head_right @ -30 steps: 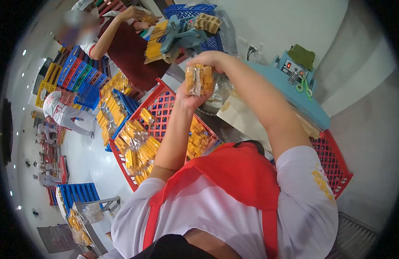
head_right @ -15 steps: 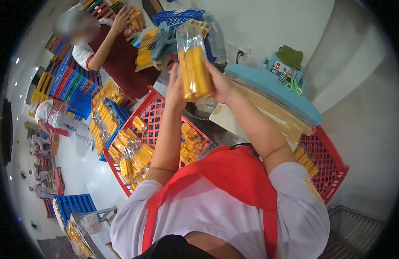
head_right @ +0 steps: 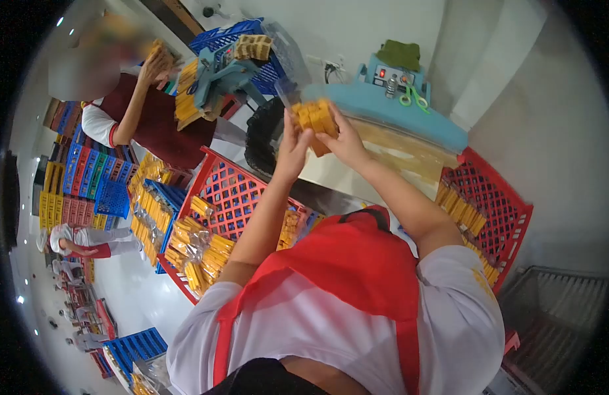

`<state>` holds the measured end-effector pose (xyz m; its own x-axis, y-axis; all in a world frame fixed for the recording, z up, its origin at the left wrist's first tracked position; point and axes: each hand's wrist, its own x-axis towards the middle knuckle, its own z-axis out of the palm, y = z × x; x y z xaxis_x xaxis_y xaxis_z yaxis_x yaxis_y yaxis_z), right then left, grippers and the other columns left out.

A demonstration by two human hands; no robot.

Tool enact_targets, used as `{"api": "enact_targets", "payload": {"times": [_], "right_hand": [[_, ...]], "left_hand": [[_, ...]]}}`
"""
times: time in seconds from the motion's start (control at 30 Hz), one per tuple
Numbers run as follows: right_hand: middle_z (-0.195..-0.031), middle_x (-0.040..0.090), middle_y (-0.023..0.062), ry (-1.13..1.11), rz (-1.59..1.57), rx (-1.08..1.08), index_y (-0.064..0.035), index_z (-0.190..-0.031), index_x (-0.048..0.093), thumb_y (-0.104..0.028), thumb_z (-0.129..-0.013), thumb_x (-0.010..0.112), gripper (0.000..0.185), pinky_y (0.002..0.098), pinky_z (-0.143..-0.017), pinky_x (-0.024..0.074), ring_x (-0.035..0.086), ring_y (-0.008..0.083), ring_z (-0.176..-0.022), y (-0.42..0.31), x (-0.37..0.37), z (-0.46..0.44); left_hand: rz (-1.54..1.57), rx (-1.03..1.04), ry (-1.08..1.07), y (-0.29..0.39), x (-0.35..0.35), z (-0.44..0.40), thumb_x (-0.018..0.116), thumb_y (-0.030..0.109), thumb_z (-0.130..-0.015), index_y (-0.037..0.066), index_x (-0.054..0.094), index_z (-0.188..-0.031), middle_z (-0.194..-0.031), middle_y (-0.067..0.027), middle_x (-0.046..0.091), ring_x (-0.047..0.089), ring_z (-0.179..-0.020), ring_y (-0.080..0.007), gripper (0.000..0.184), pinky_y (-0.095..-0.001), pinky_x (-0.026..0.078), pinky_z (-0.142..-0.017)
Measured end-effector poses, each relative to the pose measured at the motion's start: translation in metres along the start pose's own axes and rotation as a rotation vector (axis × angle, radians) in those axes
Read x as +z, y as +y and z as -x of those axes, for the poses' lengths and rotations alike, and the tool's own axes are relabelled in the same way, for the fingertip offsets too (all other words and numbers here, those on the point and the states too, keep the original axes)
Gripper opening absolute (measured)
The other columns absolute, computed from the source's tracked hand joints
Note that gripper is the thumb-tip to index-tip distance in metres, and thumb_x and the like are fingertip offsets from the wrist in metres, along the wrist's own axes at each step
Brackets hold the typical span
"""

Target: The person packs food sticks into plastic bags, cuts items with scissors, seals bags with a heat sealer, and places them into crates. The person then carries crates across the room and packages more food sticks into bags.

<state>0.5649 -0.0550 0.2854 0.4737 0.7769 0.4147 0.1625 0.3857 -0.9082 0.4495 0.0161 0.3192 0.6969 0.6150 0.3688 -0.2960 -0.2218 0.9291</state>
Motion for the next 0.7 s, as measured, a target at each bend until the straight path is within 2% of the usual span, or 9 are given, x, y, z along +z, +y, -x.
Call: {"api": "enact_targets", "payload": {"times": [0.1,0.23,0.3,0.33,0.4,0.47,0.53,0.6,0.7], "right_hand": [[-0.124,0.039,0.0179,-0.002,0.061,0.122,0.0009,-0.127,0.028,-0.014,-0.081,0.053,0.054,0.0291,-0.091,0.0332,0.040,0.0214,-0.113,0.039,-0.010,0.024],[-0.105,0.053,0.0197,0.062,0.268,0.270,0.0014,-0.117,0.042,-0.020,-0.082,0.050,0.041,0.0324,-0.080,0.0401,0.051,0.0269,-0.098,-0.006,-0.018,0.026],[-0.083,0.057,0.0177,0.029,0.581,0.029,0.0010,-0.102,0.053,-0.019,-0.081,0.050,0.029,0.0370,-0.068,0.0420,0.055,0.0323,-0.079,-0.018,-0.022,0.020],[-0.083,0.057,0.0177,0.029,0.584,0.029,0.0010,-0.102,0.053,-0.019,-0.081,0.050,0.029,0.0370,-0.068,0.0420,0.055,0.0323,-0.079,-0.020,-0.022,0.017],[-0.073,0.056,0.0151,0.152,0.654,-0.141,0.0002,-0.089,0.058,-0.016,-0.080,0.050,0.020,0.0380,-0.063,0.0416,0.053,0.0339,-0.071,-0.022,-0.022,0.013],[-0.075,0.056,0.0150,0.121,0.632,-0.081,0.0005,-0.087,0.058,-0.017,-0.080,0.051,0.020,0.0357,-0.063,0.0419,0.053,0.0310,-0.072,-0.028,-0.027,0.011],[-0.077,0.056,0.0149,0.087,0.609,-0.019,0.0008,-0.086,0.058,-0.017,-0.080,0.051,0.021,0.0334,-0.064,0.0422,0.054,0.0281,-0.072,-0.036,-0.034,0.011],[-0.082,0.056,0.0073,-0.072,0.366,0.249,0.0011,-0.086,0.059,-0.010,-0.078,0.054,0.015,0.0249,-0.067,0.0410,0.052,0.0141,-0.074,-0.042,-0.041,0.014],[-0.091,0.052,0.0034,-0.047,0.258,0.099,-0.0001,-0.079,0.059,-0.006,-0.075,0.056,0.007,0.0225,-0.069,0.0401,0.049,0.0088,-0.077,-0.032,-0.049,0.024]], "left_hand": [[-0.153,-0.208,-0.056,-0.050,0.002,0.013,0.045,0.014,-0.085,-0.004,0.014,-0.129,-0.130,-0.0205,0.028,0.028,-0.121,-0.0234,0.057,-0.0297,0.026,-0.095],[-0.621,0.034,0.040,-0.044,0.010,0.014,0.045,0.014,-0.084,-0.006,0.028,-0.124,-0.120,-0.0251,0.037,0.040,-0.109,-0.0316,0.047,-0.0324,0.033,-0.090],[-0.698,0.020,0.115,-0.027,0.020,0.010,0.045,0.013,-0.084,-0.004,0.037,-0.117,-0.110,-0.0221,0.043,0.045,-0.100,-0.0301,0.038,-0.0319,0.036,-0.085],[-0.778,0.005,0.197,-0.020,0.024,0.008,0.046,0.012,-0.084,-0.002,0.047,-0.111,-0.099,-0.0192,0.050,0.050,-0.090,-0.0286,0.031,-0.0314,0.039,-0.079],[-0.744,-0.030,0.185,-0.012,0.024,0.005,0.048,0.012,-0.083,-0.002,0.050,-0.108,-0.093,-0.0164,0.053,0.052,-0.086,-0.0260,0.029,-0.0299,0.040,-0.075],[-0.711,-0.068,0.179,-0.015,0.023,0.005,0.051,0.012,-0.082,-0.002,0.053,-0.105,-0.086,-0.0137,0.056,0.054,-0.082,-0.0234,0.027,-0.0284,0.042,-0.071],[-0.166,-0.217,0.283,-0.028,0.021,0.008,0.055,0.010,-0.079,0.000,0.055,-0.100,-0.077,-0.0063,0.057,0.056,-0.074,-0.0169,0.023,-0.0247,0.044,-0.065],[-0.076,-0.205,0.248,-0.032,0.018,0.014,0.055,0.008,-0.078,0.000,0.056,-0.094,-0.077,-0.0045,0.056,0.055,-0.074,-0.0143,0.018,-0.0234,0.044,-0.065],[-0.119,-0.087,0.150,-0.032,0.013,0.015,0.054,0.004,-0.076,0.001,0.055,-0.083,-0.076,-0.0026,0.054,0.054,-0.073,-0.0113,0.008,-0.0225,0.044,-0.064]]}}
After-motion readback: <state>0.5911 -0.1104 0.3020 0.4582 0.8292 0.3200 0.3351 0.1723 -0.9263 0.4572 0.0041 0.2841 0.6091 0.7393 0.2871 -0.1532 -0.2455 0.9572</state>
